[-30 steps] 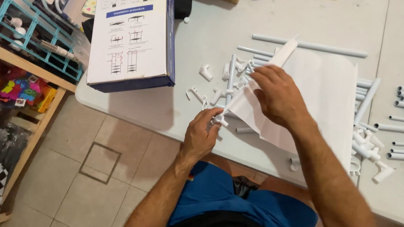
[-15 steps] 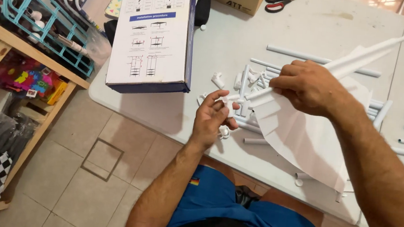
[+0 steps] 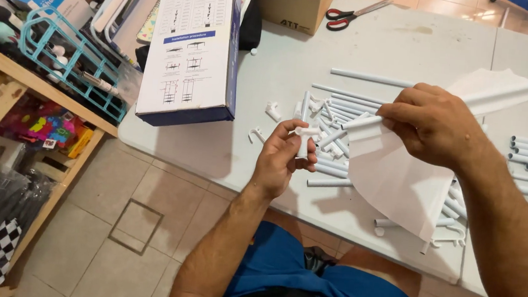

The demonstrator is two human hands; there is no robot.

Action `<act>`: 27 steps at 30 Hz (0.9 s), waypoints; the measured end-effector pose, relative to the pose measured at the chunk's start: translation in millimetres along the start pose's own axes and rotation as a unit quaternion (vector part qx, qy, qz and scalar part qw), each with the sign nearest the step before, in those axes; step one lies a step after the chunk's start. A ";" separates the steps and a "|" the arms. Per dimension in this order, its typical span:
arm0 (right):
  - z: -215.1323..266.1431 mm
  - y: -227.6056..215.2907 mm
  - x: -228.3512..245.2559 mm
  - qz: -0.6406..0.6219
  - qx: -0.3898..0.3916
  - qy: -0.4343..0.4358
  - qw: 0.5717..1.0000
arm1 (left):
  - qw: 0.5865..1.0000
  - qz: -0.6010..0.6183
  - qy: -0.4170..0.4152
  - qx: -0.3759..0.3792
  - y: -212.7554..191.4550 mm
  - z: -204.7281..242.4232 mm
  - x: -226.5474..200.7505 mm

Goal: Unboxing and assembling a multi-tier shoe rack by connecting metal tubes with plastic joints and adding fabric shelves.

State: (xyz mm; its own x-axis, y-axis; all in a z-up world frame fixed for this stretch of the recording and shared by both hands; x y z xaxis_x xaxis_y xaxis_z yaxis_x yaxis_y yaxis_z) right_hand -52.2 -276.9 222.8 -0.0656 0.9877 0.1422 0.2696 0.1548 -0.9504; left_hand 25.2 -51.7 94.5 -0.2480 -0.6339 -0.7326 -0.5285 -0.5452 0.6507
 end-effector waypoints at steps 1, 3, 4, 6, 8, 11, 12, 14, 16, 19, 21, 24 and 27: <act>4.2 -4.6 4.1 0.002 -0.018 -0.011 1.000 | 0.997 -0.059 0.035 0.034 7.3 2.3 -9.0; 11.0 -8.5 5.2 0.004 -0.035 -0.023 0.999 | 0.990 -0.105 0.076 0.060 11.2 6.7 -13.6; 13.8 -11.6 6.1 0.008 -0.051 -0.036 0.998 | 0.978 -0.149 0.118 0.086 14.6 7.4 -18.4; 18.8 -16.1 7.1 0.007 -0.060 -0.037 0.997 | 0.967 -0.199 0.134 0.091 27.2 11.0 -30.3; 22.1 -18.0 7.4 0.007 -0.067 -0.041 0.997 | 0.953 -0.247 0.151 0.094 37.4 14.3 -39.8; 25.0 -18.7 6.4 0.006 -0.084 -0.048 0.995 | 0.937 -0.280 0.190 0.086 45.2 17.0 -49.2; 24.5 -17.7 6.0 0.009 -0.081 -0.048 0.995 | 0.943 -0.275 0.170 0.082 43.1 16.7 -46.6; 23.5 -15.5 4.7 0.014 -0.080 -0.048 0.996 | 0.948 -0.270 0.151 0.079 38.8 14.8 -42.2; 23.0 -13.1 3.6 0.013 -0.088 -0.049 0.995 | 0.955 -0.231 0.156 0.099 37.0 13.0 -38.1; 18.5 -13.2 9.2 0.000 -0.086 -0.054 0.995 | 0.966 -0.214 0.120 0.082 33.0 10.3 -38.1; 14.9 -8.8 9.0 0.005 -0.084 -0.055 0.995 | 0.968 -0.196 0.131 0.092 25.6 8.1 -33.3; 11.5 -6.1 12.0 0.003 -0.081 -0.060 0.995 | 0.970 -0.174 0.138 0.101 21.8 9.2 -33.2; 7.6 -4.2 14.2 0.002 -0.084 -0.068 0.994 | 0.968 -0.169 0.148 0.111 17.1 10.1 -34.7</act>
State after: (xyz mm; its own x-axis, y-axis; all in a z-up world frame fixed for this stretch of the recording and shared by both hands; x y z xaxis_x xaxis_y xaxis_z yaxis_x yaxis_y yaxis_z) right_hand -61.6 -263.7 226.8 -0.1910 0.9775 0.0895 0.4260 0.1647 -0.8896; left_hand 16.6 -33.5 129.1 0.1952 -0.5877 -0.7852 -0.7085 -0.6381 0.3014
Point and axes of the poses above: each hand's wrist, its own z-axis away from the middle knuckle, its own y-axis out of the palm, x = y × z, the point moved 6 cm from there along -z, towards the middle knuckle, and after that the axes turned 14 degrees about y, right-handed, at the moved point
